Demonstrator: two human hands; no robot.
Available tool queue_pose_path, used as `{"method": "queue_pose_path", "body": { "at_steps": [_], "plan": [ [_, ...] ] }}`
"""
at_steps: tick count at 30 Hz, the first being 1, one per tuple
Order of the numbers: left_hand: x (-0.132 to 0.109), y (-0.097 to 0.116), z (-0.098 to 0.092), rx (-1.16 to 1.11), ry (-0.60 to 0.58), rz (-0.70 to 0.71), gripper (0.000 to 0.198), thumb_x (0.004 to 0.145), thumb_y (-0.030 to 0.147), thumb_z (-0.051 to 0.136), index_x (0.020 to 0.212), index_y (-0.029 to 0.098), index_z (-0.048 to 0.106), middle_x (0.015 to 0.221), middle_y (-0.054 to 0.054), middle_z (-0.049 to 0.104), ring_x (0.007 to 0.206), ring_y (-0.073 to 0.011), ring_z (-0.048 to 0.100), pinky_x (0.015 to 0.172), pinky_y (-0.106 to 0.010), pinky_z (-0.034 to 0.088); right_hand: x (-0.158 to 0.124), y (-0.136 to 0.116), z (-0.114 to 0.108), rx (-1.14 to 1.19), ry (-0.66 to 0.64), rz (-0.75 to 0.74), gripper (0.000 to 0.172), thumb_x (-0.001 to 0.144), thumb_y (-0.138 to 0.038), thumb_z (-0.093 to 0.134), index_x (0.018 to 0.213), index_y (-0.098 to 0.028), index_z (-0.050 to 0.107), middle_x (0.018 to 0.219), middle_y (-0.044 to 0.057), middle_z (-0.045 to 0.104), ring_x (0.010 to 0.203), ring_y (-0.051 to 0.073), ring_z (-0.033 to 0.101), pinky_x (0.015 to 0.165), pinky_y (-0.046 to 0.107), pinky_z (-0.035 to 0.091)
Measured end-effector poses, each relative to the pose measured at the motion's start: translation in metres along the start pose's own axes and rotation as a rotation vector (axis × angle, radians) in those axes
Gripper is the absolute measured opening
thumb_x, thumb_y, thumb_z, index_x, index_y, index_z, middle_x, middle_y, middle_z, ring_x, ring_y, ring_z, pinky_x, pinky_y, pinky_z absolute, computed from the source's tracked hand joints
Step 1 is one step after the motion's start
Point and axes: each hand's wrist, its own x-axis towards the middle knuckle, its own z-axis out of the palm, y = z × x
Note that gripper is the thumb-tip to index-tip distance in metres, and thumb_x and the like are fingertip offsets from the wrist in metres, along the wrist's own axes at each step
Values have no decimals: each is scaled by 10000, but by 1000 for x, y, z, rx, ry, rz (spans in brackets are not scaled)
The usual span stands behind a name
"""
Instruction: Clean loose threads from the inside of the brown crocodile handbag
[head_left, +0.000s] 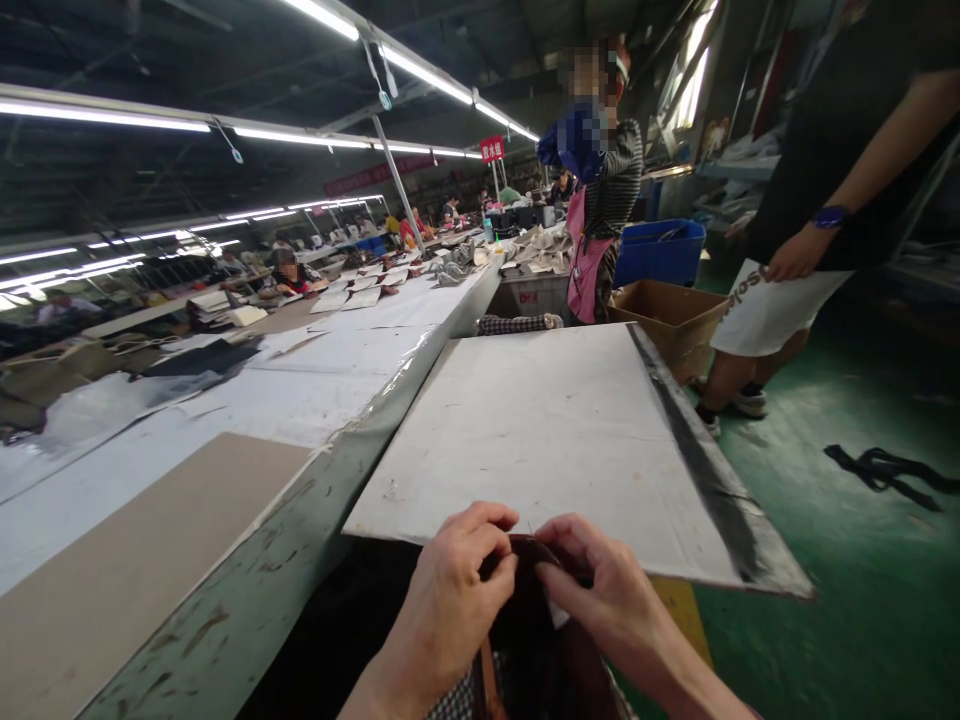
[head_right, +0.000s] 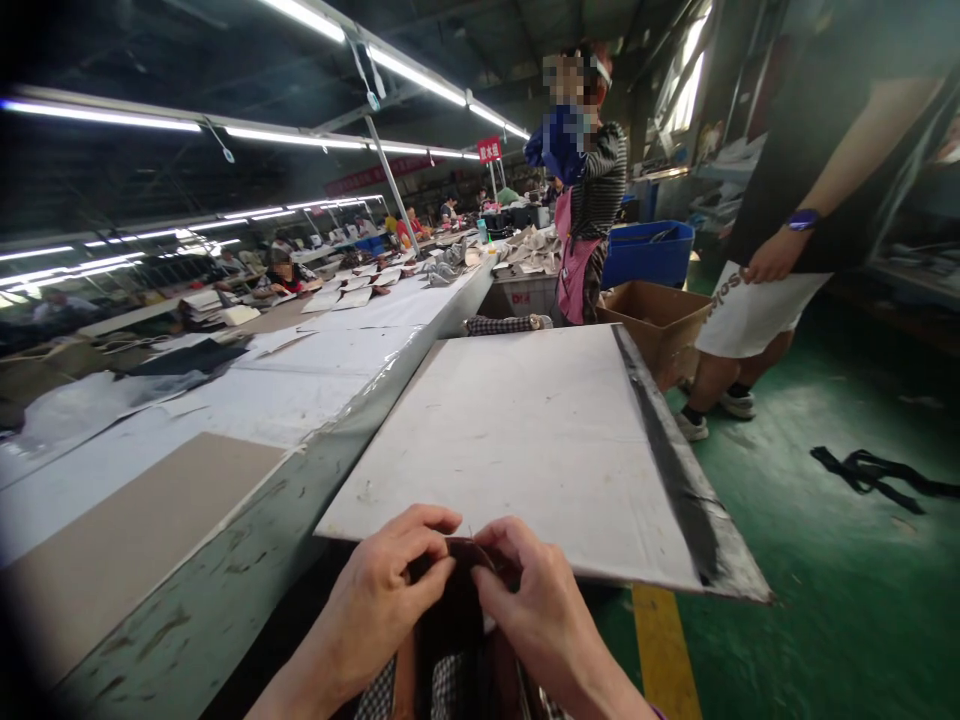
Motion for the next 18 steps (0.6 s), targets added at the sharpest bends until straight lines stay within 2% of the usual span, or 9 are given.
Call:
{"method": "queue_pose_path", "body": {
  "at_steps": [9, 14, 16, 18],
  "plan": [
    [2, 2, -8, -183, -122, -21, 210, 835, 75, 542, 662, 177, 602, 1193, 6, 598, 986, -126, 614, 855, -212, 446, 5, 4, -6, 144, -63, 53, 171, 863, -266, 583, 980, -141, 579, 841, 12, 670, 748, 127, 568, 673, 241, 404],
    [1, 3, -10, -223, -220, -17, 200, 798, 56, 570, 627, 159, 595, 1284, -10, 564, 880, -116, 623, 832, -221, 471, 8, 4, -7, 216, -81, 62, 204, 861, -301, 619, 965, -130, 580, 815, 9, 672, 742, 120, 571, 666, 226, 401],
    [0, 2, -10, -227, -234, -7, 193, 791, 45, 570, 640, 160, 604, 1304, -18, 554, 906, -126, 624, 855, -233, 478, 9, 4, -8, 228, -86, 70, 223, 857, -319, 633, 961, -128, 584, 794, 2, 665, 736, 118, 573, 658, 220, 397],
    [0, 0, -11, -241, -239, 26, 189, 786, 35, 577, 652, 165, 610, 1321, -26, 544, 1032, -158, 610, 921, -250, 467, 10, 3, -8, 251, -90, 79, 245, 849, -334, 647, 961, -126, 581, 781, 0, 661, 734, 120, 582, 657, 221, 395]
  ]
}}
